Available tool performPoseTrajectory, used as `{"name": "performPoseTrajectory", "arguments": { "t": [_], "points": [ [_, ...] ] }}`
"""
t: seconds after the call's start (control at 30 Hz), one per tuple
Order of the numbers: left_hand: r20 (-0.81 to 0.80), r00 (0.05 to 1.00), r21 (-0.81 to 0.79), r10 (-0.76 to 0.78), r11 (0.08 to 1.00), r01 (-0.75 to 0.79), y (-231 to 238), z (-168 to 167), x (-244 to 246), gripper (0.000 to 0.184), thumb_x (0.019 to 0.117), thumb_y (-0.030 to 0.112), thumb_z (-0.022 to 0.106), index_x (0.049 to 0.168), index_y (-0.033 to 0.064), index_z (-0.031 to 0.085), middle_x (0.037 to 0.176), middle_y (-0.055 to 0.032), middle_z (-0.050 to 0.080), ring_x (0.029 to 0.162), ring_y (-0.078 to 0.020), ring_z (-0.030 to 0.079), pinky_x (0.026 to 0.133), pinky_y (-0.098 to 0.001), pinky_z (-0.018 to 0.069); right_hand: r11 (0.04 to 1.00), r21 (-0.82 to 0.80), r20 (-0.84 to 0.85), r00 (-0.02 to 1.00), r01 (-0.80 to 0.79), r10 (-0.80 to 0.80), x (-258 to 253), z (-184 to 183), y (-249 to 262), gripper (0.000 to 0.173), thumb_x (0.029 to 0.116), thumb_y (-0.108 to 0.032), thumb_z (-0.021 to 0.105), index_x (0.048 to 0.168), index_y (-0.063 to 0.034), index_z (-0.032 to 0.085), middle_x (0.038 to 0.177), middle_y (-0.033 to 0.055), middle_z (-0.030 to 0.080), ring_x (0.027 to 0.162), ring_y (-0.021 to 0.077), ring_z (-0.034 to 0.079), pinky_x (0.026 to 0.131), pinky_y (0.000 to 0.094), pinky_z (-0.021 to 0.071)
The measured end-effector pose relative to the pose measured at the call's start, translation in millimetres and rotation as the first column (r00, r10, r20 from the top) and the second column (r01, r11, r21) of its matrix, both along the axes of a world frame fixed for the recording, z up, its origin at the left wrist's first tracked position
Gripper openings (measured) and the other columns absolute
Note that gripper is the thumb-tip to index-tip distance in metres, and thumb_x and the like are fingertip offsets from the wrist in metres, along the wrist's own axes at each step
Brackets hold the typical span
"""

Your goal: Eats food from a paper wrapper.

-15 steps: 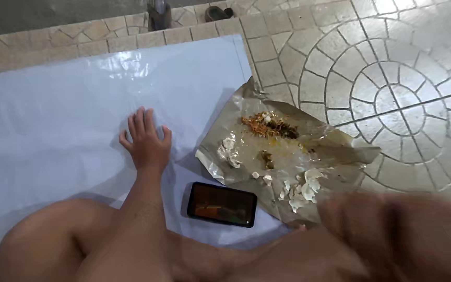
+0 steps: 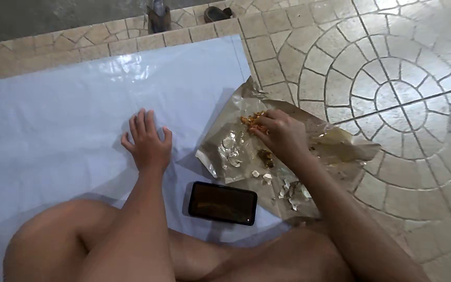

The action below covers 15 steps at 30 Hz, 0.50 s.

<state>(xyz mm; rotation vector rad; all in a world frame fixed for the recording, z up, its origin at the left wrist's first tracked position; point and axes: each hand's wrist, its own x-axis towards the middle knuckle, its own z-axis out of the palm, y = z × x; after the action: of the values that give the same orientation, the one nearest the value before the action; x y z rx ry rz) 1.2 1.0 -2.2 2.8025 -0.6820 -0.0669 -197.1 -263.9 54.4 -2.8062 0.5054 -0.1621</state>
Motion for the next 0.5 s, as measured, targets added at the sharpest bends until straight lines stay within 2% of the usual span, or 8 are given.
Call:
{"name": "performPoseTrajectory", "arguments": {
  "t": [0.17, 0.33, 0.5],
  "points": [
    [0.003, 1.0, -0.019, -0.001, 1.0, 0.001, 0.3, -0.1, 0.0, 0.058, 0.103, 0.039, 0.042, 0.156, 0.0144, 0.041, 0.165, -0.0092, 0.034, 0.154, -0.0333, 0.026, 0.116, -0.0696, 0.0169, 0.995, -0.023, -0.155, 0.983, 0.099, -0.101, 5.9, 5.3, 8.0, 0.016, 0.0933, -0.019, 0.076, 0.102, -0.0061, 0.076, 0.097, 0.0181, 0.072, 0.093, 0.0409, 0.071, 0.07, 0.0611, 0.0557],
    [-0.001, 1.0, -0.03, 0.0, 1.0, 0.0, 1.1, 0.2, -1.0, 0.059, 0.1029, 0.04, 0.041, 0.156, 0.0154, 0.041, 0.165, -0.008, 0.034, 0.154, -0.0321, 0.025, 0.116, -0.0693, 0.0161, 0.99, -0.059, -0.156, 0.978, 0.127, -0.135, 6.3, 5.1, 10.7, 0.011, 0.0925, -0.013, 0.073, 0.099, -0.0048, 0.077, 0.093, 0.018, 0.072, 0.089, 0.0405, 0.071, 0.067, 0.0604, 0.0549],
    [-0.001, 1.0, -0.034, -0.005, 0.999, 0.005, 0.7, 1.3, -2.3, 0.059, 0.1032, 0.04, 0.041, 0.156, 0.0143, 0.041, 0.166, -0.0083, 0.033, 0.155, -0.033, 0.025, 0.116, -0.0697, 0.0157, 0.987, -0.029, -0.159, 0.974, 0.159, -0.161, 5.4, 8.3, 8.5, 0.012, 0.0947, -0.015, 0.072, 0.1, -0.0066, 0.078, 0.098, 0.018, 0.073, 0.092, 0.0415, 0.071, 0.068, 0.0626, 0.0546]
  ]
}}
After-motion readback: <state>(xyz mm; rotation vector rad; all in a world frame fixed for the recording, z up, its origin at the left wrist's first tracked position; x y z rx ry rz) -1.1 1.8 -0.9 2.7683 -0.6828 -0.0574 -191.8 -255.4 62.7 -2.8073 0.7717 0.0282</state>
